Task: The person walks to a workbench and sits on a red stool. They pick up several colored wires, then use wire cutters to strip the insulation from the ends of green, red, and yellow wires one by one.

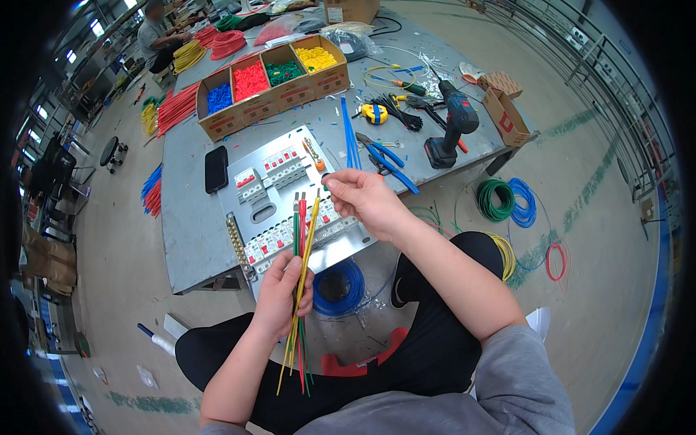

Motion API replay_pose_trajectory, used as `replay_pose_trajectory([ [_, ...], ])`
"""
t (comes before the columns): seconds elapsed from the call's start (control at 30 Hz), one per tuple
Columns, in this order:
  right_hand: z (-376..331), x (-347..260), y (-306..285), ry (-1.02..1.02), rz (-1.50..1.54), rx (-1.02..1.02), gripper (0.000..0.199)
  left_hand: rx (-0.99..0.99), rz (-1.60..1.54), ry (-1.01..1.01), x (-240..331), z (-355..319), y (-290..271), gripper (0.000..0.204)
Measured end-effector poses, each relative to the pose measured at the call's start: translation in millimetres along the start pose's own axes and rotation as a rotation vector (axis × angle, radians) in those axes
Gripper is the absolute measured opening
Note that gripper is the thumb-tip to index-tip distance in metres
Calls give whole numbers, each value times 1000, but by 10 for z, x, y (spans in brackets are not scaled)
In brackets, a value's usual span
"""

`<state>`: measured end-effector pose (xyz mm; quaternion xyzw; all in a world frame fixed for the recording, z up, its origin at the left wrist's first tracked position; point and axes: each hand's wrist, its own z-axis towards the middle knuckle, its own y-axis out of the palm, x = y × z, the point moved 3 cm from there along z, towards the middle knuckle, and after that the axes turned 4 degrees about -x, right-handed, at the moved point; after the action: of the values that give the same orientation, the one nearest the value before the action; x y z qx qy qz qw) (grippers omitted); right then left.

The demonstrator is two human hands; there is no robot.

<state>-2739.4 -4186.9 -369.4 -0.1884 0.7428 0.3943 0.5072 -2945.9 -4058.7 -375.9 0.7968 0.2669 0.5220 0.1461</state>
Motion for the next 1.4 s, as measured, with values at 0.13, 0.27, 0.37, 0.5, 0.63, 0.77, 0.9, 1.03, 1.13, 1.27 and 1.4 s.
replay_pose_trajectory([
  [0.13,-14,-172,-30,-116,-90,72,26,-20,61,-8,-29,-4,28,25],
  [0.27,6,-279,-119,-158,-400,97,29,-67,127,22,-53,-17,61,25],
  [0.37,-20,-255,-58,-80,-377,86,28,-82,225,14,-50,-43,120,26],
  [0.5,-29,-183,57,-35,-212,-100,25,-113,294,10,-38,-87,198,27],
  [0.63,-37,-143,133,23,192,-335,23,-180,259,19,-84,-87,186,25],
  [0.77,-8,-118,103,29,198,-408,25,-247,130,-3,-77,-104,172,25],
  [0.9,-3,-127,109,53,104,-393,28,-262,61,-21,-45,-131,175,27],
  [1.03,42,-149,-1,51,-43,-397,30,-283,60,-54,-25,-160,187,36],
  [1.13,-15,-294,44,-57,-162,-444,32,-322,80,-104,7,-180,180,42],
  [1.27,-142,-522,-22,-44,-458,-407,29,-367,44,-140,13,-221,194,43],
  [1.4,-205,-505,-66,56,-524,-451,15,-409,40,-158,1,-220,224,43],
])
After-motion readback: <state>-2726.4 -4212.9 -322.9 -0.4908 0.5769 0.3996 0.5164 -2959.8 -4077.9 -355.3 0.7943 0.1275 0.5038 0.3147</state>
